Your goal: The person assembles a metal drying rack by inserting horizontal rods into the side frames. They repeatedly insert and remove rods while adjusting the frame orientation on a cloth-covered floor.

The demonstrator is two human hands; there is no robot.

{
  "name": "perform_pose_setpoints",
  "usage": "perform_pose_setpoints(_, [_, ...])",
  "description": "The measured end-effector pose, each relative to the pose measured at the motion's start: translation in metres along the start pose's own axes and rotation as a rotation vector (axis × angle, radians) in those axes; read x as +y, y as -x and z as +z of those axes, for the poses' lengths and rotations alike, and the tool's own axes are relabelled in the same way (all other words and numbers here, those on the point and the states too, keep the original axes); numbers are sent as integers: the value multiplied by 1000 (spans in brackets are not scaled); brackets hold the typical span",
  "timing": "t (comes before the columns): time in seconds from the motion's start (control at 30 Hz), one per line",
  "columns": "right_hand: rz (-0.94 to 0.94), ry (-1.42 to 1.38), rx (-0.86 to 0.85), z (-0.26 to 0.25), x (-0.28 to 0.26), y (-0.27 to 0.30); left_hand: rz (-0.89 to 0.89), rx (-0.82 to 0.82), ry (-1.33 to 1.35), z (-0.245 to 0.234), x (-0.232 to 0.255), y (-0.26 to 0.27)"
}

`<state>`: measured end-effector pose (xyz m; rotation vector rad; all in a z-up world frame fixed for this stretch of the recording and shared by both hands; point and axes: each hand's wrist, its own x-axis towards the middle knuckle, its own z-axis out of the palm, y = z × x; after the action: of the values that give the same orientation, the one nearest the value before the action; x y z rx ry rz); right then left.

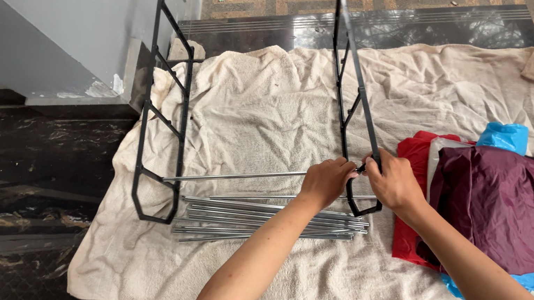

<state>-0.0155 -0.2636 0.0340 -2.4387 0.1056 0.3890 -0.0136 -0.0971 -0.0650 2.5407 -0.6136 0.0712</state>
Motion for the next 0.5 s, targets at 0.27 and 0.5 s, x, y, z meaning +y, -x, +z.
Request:
perform_pose_setpoints(0.27, [-211, 78, 44, -21, -4, -5, -22, -172, -1, -20, 2, -15])
perform_pose_setpoints(0.5, [-166, 325, -91, -37, -23, -7, -140, -297, 138, -43, 0, -28])
